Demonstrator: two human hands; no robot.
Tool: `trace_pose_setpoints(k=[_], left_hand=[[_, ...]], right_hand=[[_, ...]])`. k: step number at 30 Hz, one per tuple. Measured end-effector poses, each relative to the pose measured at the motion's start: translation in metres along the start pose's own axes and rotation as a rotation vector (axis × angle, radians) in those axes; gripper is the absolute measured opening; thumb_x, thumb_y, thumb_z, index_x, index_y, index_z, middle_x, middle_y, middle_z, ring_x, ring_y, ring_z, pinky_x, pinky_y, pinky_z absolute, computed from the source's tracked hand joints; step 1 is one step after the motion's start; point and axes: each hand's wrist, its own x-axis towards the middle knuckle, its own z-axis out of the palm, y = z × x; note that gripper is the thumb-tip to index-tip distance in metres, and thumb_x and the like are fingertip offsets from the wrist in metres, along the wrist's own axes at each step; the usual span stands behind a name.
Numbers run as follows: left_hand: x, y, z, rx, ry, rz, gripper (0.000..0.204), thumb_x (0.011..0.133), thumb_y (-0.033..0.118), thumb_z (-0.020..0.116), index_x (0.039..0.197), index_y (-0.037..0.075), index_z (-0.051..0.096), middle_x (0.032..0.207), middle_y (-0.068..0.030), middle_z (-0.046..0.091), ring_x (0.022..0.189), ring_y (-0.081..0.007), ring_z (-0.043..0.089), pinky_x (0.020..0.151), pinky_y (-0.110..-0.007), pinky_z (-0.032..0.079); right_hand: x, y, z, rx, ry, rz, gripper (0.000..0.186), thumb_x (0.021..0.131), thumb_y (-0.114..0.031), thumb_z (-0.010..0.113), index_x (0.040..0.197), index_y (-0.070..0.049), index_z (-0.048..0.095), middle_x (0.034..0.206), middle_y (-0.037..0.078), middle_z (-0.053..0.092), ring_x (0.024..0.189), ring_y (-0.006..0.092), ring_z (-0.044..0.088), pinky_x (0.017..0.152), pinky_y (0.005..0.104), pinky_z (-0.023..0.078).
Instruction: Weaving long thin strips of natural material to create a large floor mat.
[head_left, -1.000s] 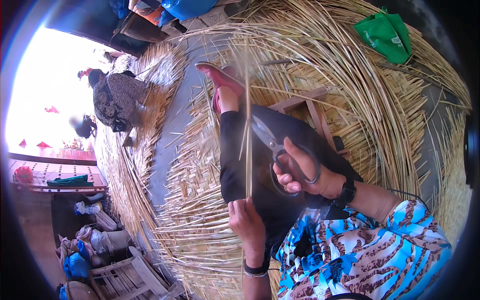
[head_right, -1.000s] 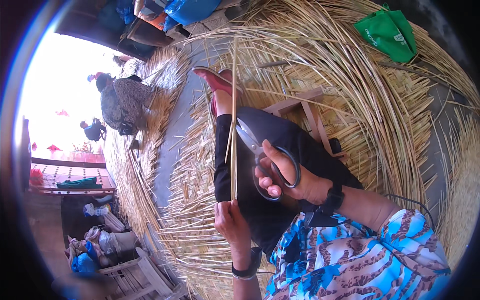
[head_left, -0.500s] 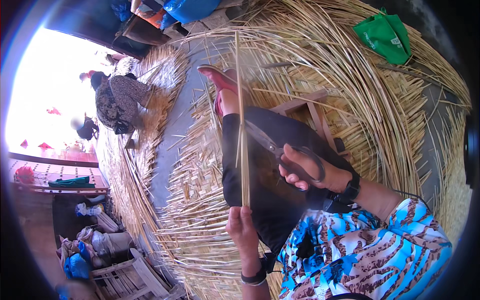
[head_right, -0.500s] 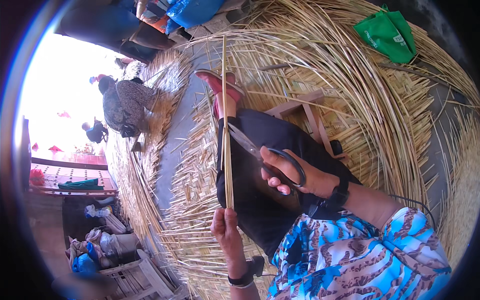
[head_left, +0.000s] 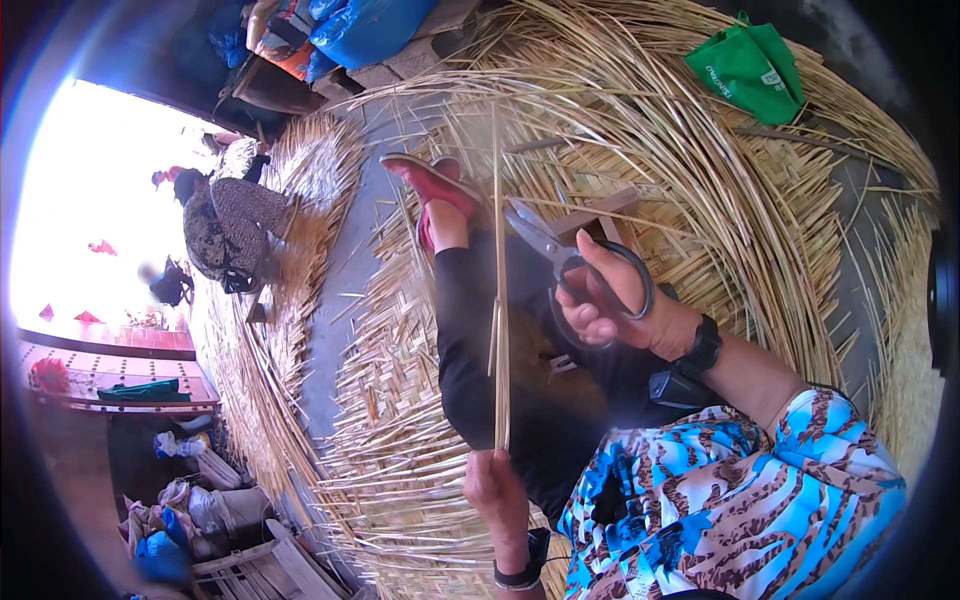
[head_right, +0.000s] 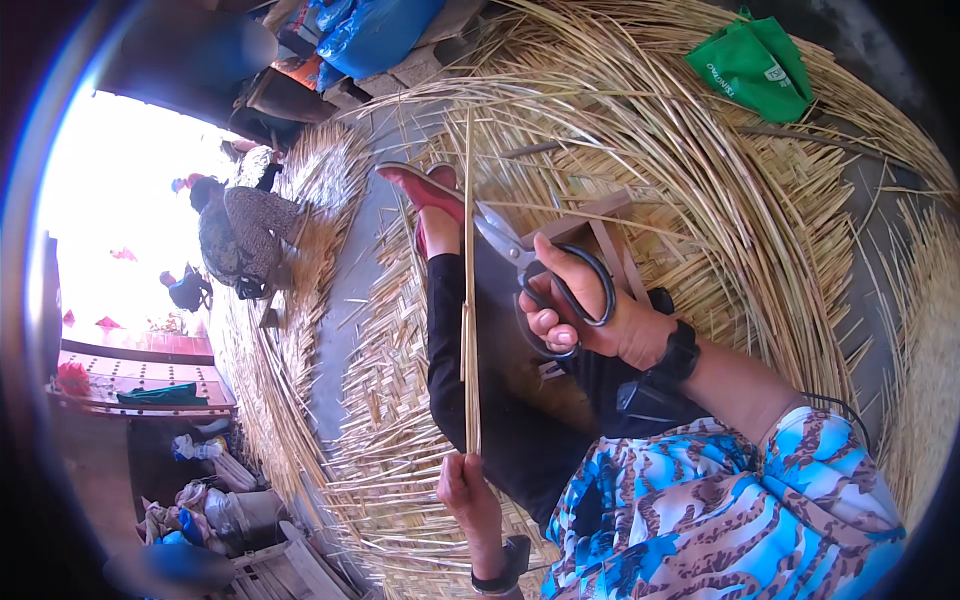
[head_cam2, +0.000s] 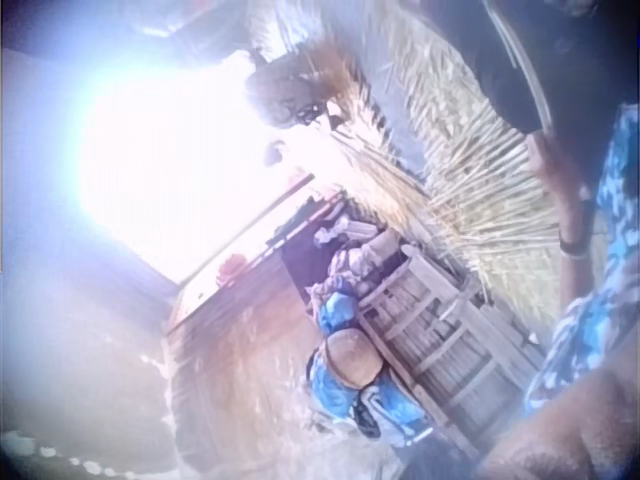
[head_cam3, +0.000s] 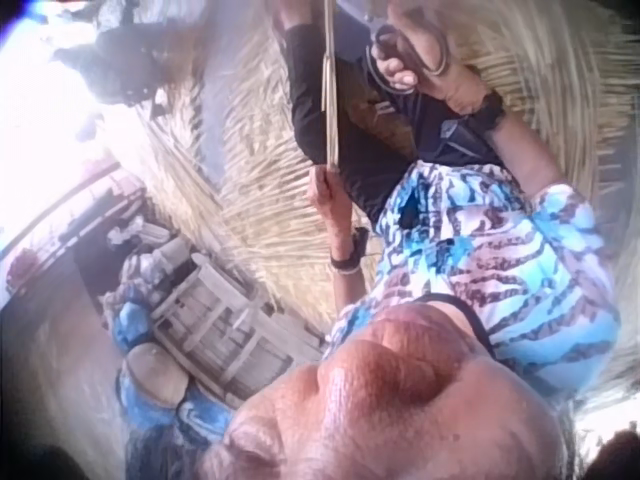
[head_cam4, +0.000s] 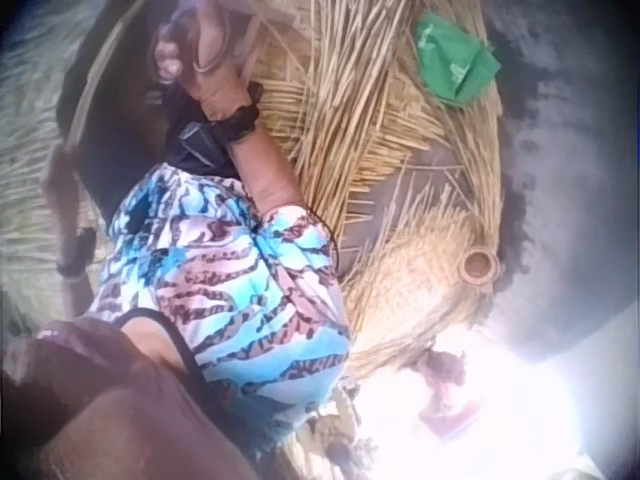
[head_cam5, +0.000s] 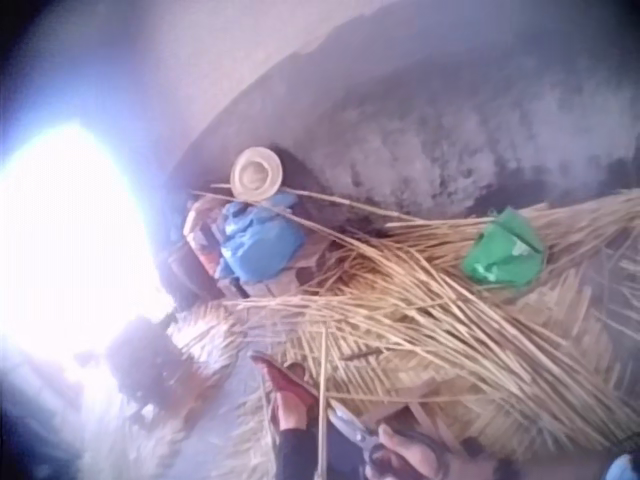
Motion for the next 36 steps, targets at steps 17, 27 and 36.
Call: trace_pose_setpoints(k=[17,27,36], left_hand=[[-0.027,-0.032,-0.011,0.056,-0.12,0.049,0.011,0.088,0.003,0.057,0.08,0.002,0.05,0.07,-0.016,0.048,0.063,-0.0366,0.05,0.056,-0.044,0.037],[-0.043,-0.054,-0.031,0.104,-0.009,-0.138,0.019,0.09,0.012,0.06,0.076,0.003,0.052,0.07,-0.0159,0.051,0.063,-0.0372,0.051,0.057,-0.045,0.039],[-0.02,-0.04,-0.016,-0.021,0.067,-0.251,0.02,0.093,0.014,0.061,0.077,0.002,0.057,0.067,-0.0145,0.054,0.058,-0.0296,0.054,0.054,-0.04,0.041]], right_hand=[[0.015,-0.059,-0.024,0.064,0.076,-0.22,0.072,0.081,-0.075,0.053,0.079,-0.003,0.053,0.059,0.002,0.046,0.04,0.0113,0.04,0.041,0.0229,0.034],[0.004,-0.118,-0.11,-1.255,0.744,-0.434,0.054,0.083,-0.055,0.06,0.097,-0.003,0.062,0.075,0.017,0.057,0.066,0.029,0.054,0.058,0.0389,0.044],[-0.063,-0.047,-0.236,-2.366,1.054,-0.662,0.04,0.08,-0.027,0.073,0.105,0.001,0.058,0.095,0.022,0.059,0.089,0.0404,0.058,0.074,0.0477,0.048]])
